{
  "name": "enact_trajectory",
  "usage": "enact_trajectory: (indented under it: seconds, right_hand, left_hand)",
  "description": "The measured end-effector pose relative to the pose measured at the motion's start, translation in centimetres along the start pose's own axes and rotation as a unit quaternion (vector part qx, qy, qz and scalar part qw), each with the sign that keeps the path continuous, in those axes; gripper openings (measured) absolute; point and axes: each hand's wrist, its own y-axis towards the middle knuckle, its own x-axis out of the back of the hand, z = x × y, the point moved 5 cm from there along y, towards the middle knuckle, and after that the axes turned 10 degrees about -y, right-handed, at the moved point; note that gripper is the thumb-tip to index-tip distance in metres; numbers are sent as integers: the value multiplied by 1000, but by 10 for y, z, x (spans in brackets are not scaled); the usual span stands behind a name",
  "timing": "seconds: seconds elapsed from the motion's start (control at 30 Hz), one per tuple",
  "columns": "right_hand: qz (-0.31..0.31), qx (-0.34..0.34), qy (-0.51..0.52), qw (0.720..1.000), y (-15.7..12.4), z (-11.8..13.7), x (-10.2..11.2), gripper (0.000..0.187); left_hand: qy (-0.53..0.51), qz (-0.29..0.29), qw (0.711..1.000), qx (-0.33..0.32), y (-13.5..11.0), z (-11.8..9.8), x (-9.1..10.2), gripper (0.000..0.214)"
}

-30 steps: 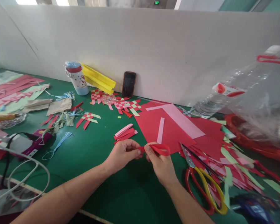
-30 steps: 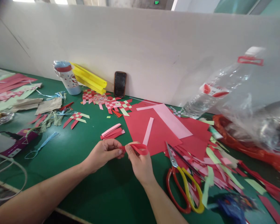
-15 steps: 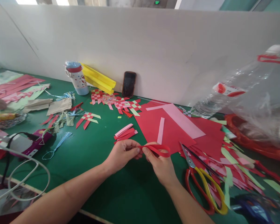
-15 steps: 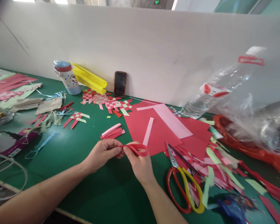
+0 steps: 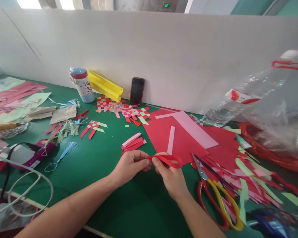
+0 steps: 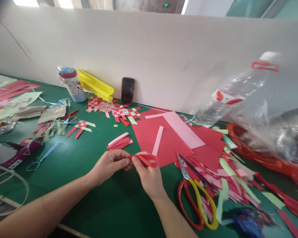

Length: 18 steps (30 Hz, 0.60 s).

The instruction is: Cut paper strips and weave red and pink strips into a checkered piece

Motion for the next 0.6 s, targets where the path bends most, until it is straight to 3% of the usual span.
enact_trajectory:
  seconds: [0.6]
  right_hand:
    - [10, 2, 12, 1000, -1, -4, -2, 26]
  left_hand:
    - [15, -5, 1000, 4, 0, 0, 0, 30]
